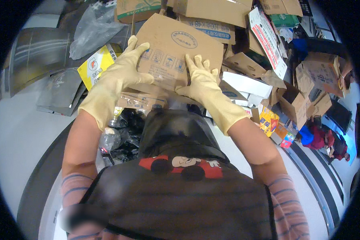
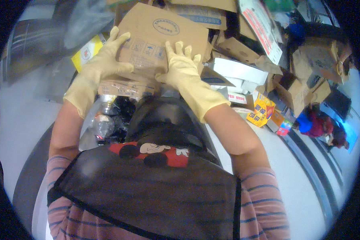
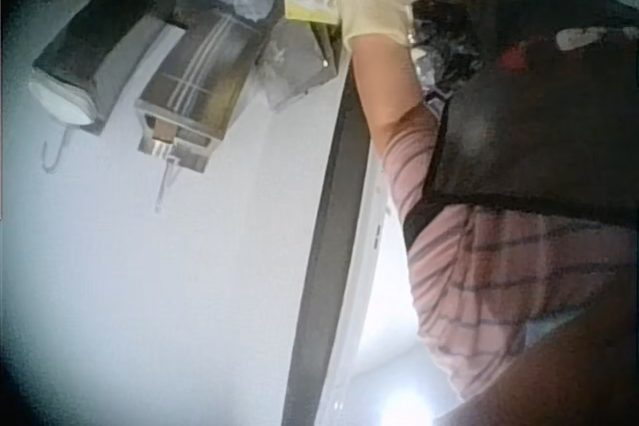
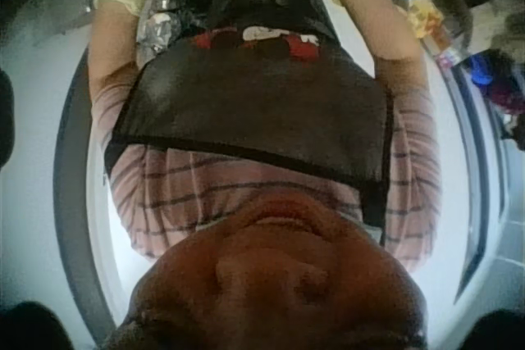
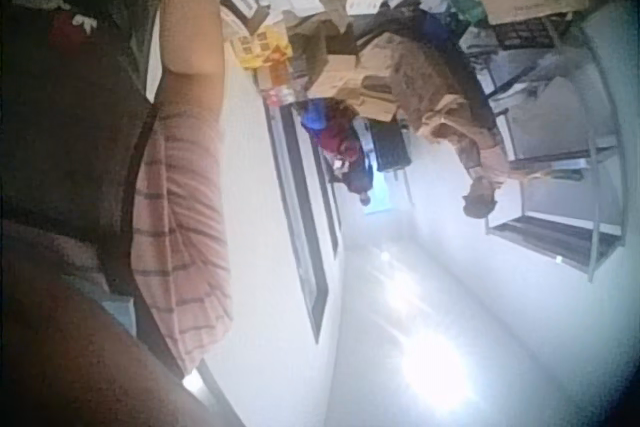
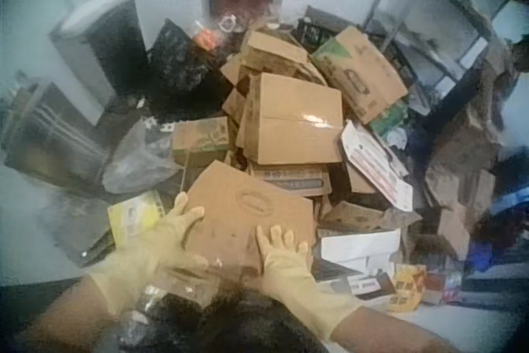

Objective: The person repeatedly picks up cardboard boxes and flattened pieces, folds and crushes them by hand, and places them into a growing pile. The work continues with various box sizes and shapes throughout the clip.

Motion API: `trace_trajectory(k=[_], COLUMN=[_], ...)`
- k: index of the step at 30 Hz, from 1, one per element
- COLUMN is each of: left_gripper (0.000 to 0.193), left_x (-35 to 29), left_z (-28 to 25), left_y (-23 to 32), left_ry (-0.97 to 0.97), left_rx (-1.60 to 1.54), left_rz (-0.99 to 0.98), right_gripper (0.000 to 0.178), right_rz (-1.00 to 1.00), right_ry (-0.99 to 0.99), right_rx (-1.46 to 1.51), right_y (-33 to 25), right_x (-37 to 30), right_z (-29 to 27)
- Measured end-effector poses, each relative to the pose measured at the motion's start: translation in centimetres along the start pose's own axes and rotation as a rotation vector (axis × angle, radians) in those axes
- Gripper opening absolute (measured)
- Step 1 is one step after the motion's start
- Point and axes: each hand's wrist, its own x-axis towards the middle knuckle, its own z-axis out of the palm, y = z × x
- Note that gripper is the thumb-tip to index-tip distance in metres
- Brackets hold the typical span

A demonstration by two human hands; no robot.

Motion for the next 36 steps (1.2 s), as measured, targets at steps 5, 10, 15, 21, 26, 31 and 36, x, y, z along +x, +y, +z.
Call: trace_trajectory(k=[5,10,15,21,26,31,36], left_gripper=[0.124,0.127,0.124,0.123,0.118,0.119,0.108], left_x=[-1.2,-0.9,-0.5,-0.3,-1.1,-1.7,-2.0], left_z=[-0.1,1.0,2.6,4.5,5.1,5.7,6.3], left_y=[0.6,2.3,3.0,2.1,0.3,1.1,1.8], left_ry=[0.03,-0.031,0.047,0.108,0.113,0.144,0.282], left_rx=[0.066,0.107,0.218,0.346,0.341,0.38,0.304], left_rz=[-0.049,-0.18,-0.208,-0.189,-0.13,0.011,0.034], right_gripper=[0.12,0.115,0.108,0.085,0.047,0.021,0.024], right_rz=[-0.035,-0.151,-0.194,-0.197,-1.032,-0.906,-0.62], right_ry=[-0.002,0.13,0.196,0.229,0.555,0.126,-0.145], right_rx=[-0.016,-0.09,-0.197,-0.179,-0.324,-0.474,-0.467], right_y=[-1.1,-1.4,-1.5,-2.4,-2.5,-3.5,-4.7], right_x=[-0.6,-0.8,-0.4,-0.4,1.7,1.9,-2.8], right_z=[0.9,3.0,5.3,6.4,6.9,7.9,4.9])
